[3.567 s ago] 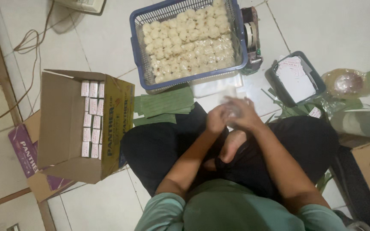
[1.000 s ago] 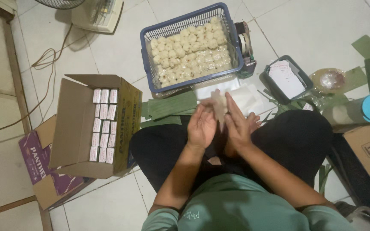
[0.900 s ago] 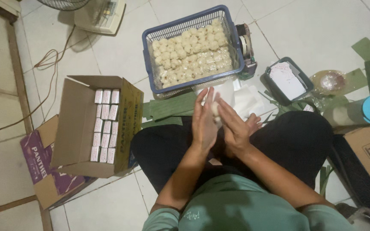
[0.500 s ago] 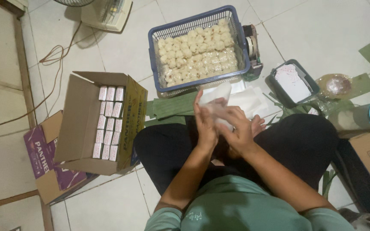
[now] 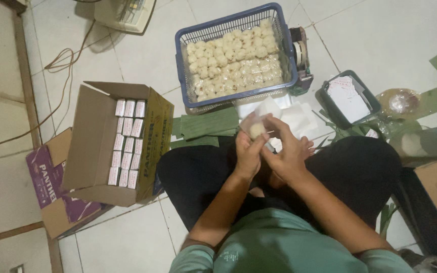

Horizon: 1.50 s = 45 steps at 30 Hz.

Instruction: The person sits on the floor and wraps small white blocks in green leaf pieces, folding the leaf around each block by hand. The wrapped blocks are placed into a plastic basket, and a box of finished wrapped items sits nearby.

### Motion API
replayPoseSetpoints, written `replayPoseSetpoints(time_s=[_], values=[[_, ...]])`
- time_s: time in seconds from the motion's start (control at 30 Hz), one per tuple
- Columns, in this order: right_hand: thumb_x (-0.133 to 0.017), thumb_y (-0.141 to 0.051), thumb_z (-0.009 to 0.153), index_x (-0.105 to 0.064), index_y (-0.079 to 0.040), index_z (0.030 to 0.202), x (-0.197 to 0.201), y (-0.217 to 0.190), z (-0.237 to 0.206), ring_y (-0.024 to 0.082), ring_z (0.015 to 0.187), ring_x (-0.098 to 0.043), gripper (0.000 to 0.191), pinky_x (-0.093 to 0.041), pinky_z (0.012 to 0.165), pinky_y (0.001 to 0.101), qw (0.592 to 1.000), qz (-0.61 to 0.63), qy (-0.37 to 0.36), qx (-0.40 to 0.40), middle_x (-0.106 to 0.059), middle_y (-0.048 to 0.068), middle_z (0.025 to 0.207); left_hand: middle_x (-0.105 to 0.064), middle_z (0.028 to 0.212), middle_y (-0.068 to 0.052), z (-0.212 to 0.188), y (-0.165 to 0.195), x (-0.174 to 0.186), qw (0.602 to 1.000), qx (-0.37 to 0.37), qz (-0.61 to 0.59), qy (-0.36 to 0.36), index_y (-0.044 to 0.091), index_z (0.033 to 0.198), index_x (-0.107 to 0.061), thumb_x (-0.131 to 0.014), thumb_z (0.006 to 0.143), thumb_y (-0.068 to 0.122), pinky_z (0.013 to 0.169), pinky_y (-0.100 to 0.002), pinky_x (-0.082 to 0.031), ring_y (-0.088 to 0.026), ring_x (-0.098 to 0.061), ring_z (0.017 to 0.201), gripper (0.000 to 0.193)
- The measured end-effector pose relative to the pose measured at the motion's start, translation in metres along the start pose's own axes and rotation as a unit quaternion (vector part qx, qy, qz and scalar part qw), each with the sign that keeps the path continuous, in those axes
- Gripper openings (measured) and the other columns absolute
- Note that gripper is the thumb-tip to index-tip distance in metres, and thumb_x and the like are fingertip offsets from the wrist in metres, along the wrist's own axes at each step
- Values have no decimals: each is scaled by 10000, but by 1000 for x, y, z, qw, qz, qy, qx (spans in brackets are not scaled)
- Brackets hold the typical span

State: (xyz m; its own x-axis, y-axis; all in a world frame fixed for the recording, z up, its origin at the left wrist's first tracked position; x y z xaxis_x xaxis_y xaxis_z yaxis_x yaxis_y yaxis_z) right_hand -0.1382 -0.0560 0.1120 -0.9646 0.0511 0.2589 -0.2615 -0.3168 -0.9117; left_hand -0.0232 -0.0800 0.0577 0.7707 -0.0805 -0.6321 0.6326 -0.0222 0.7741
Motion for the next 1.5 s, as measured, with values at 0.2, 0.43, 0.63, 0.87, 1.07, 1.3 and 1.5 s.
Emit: replayPoseSetpoints(time_s=[0.2,0.43,0.63,0.87,1.07,1.3,1.5], values=[[-755,-91,941,-605,-17,1334,-5,33,-1,209,1178,-692,427,-582,1003,335,995,54,-3,-87,-653,122,1294,-593,1414,-220,2,-2,3,995,56,-77,-36,-29,1533,-375,-499,958,14,1074,-361,-529,-248,-631,1240,590],[-816,-92,771,-576,74,1386,-4,51,3,362,1233,-564,681,-463,1033,416,993,-107,57,10,-545,240,1369,-627,1193,-183,1,-43,38,997,48,-57,27,-28,1451,-450,-567,1081,49,930,-400,-552,-255,-627,1066,396],[-758,-69,927,-704,-21,1360,-44,92,-10,387,1354,-600,440,-423,1148,459,990,-110,-74,54,-698,230,1388,-584,1230,-26,-8,-83,85,952,169,-172,187,156,1347,-459,-472,1031,321,946,-408,-527,-200,-603,1127,357],[-676,-147,958,-639,21,1377,-74,157,-14,273,1088,-707,453,-549,923,386,914,208,-41,-345,-705,203,1250,-538,1151,-33,1,-87,163,970,231,7,78,80,1530,-496,-473,1173,459,873,-377,-397,-198,-438,988,522],[-624,-105,956,-516,48,1469,-57,175,-13,265,1052,-674,546,-542,866,363,824,370,-71,-424,-680,177,1252,-651,1276,-243,85,41,275,594,47,801,49,36,1263,-662,-773,759,237,998,-486,-484,-424,-593,1212,554],[-630,-98,899,-504,-12,1438,-61,167,-28,257,1066,-692,560,-563,889,380,820,337,-92,-454,-660,162,1258,-698,1101,-163,99,72,296,561,37,822,88,83,971,-783,-737,886,144,985,-483,-518,-377,-637,1121,115],[-633,-122,925,-529,-29,1441,-44,174,-36,219,1029,-687,534,-551,870,356,805,325,-58,-493,-670,130,1268,-704,991,-184,91,81,300,659,-71,745,76,83,919,-799,-730,868,130,852,-459,-528,-361,-663,951,97]])
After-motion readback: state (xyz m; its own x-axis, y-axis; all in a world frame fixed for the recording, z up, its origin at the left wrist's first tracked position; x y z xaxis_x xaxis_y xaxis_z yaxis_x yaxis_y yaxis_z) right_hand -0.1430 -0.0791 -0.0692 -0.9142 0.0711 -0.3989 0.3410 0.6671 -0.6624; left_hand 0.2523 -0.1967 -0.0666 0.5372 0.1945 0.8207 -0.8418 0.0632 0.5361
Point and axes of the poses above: each hand's wrist, its own z-axis towards the middle knuckle, its own x-axis out of the back of the hand, y = z × x, the point moved 3 cm from there along z, towards the middle knuckle
